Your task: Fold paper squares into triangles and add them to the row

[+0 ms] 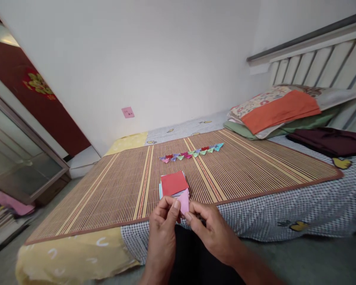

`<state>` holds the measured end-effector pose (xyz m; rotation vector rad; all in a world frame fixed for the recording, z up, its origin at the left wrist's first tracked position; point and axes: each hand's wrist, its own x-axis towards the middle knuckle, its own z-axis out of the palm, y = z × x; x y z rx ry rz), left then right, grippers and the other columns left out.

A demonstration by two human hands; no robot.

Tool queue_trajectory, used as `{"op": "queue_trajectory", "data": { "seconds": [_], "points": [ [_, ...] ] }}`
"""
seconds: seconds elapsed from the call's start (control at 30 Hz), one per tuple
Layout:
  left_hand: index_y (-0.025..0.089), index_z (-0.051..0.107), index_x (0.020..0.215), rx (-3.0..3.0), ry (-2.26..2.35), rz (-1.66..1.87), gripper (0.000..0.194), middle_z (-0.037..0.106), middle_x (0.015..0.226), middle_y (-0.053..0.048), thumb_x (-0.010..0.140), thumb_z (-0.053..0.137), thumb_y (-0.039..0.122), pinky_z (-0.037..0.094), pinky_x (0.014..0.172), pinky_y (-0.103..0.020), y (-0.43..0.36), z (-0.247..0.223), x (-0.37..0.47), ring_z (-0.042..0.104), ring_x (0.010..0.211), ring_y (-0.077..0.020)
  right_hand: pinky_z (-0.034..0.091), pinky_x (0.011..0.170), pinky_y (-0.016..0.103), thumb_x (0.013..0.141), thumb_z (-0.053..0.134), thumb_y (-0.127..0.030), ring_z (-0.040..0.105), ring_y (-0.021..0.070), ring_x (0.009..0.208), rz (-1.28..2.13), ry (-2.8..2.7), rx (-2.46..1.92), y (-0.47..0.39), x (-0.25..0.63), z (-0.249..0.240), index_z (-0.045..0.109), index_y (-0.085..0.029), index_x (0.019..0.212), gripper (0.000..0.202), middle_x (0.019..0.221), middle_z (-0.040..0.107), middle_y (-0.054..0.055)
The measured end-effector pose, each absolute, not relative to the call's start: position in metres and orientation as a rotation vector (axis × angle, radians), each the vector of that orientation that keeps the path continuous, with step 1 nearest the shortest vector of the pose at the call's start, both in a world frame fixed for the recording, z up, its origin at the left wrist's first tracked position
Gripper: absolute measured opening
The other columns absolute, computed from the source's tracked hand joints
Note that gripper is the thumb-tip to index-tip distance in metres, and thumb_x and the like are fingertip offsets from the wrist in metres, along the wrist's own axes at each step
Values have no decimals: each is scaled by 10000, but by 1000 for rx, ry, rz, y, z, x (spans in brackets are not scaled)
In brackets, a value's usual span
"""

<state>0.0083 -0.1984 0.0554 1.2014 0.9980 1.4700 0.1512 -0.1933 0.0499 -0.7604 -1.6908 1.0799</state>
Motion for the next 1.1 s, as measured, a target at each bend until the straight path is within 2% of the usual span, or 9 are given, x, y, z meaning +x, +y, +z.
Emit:
{"op": "queue_trajectory", "data": {
  "seconds": [0.17,0.33,0.4,0.5,0.63,0.93,1.03,1.1],
  "points": [
    [171,599,722,1347,1041,1342,295,503,676,20,907,682,385,362,628,-238,-200,64,6,434,657,-130,395,646,252,1011,519,-373,489,128,688,1026,-1574,-770,-186,156,49,564,-187,816,274,738,528,-25],
    [170,582,685,1369,1072,1301,335,487,646,24,904,682,403,334,599,-234,-201,62,9,399,624,-123,377,610,259,1009,520,-337,480,120,628,805,-1548,-847,-179,162,50,537,-188,719,326,668,508,-29],
    [172,563,672,1256,1014,1302,359,480,625,27,915,666,415,333,590,-231,-199,58,11,384,606,-120,383,588,253,1011,519,-357,476,116,611,905,-1534,-802,-178,165,49,552,-189,725,334,663,509,-30],
    [167,566,668,1042,876,1298,355,504,609,21,907,678,405,351,590,-226,-196,53,12,408,594,-114,443,634,252,989,577,-375,554,129,672,1172,-1511,-701,-178,167,48,631,-192,873,223,760,611,-9],
    [150,603,683,919,776,1264,327,575,622,-5,883,718,382,374,572,-213,-195,53,12,478,588,-108,482,747,283,955,648,-302,623,151,756,1300,-1508,-665,-181,167,46,658,-200,959,102,808,672,5],
    [137,651,781,692,669,1151,236,615,698,-12,833,793,318,361,485,-171,-194,52,11,563,577,-87,498,715,270,952,645,-248,608,131,693,1360,-1433,-519,-182,168,43,679,-207,986,63,775,628,-19],
    [138,656,744,749,704,1174,266,611,687,-12,817,806,345,366,473,-169,-193,52,11,547,583,-90,501,734,271,951,585,-169,612,137,744,1225,-1492,-622,-183,169,45,686,-216,1011,126,841,626,-9],
    [137,664,715,814,752,1213,279,599,676,-5,812,809,355,400,500,-179,-194,51,13,521,591,-91,496,754,267,892,569,-74,620,144,803,1023,-1540,-730,-185,167,47,688,-228,1043,246,906,634,-3]
  ]
}}
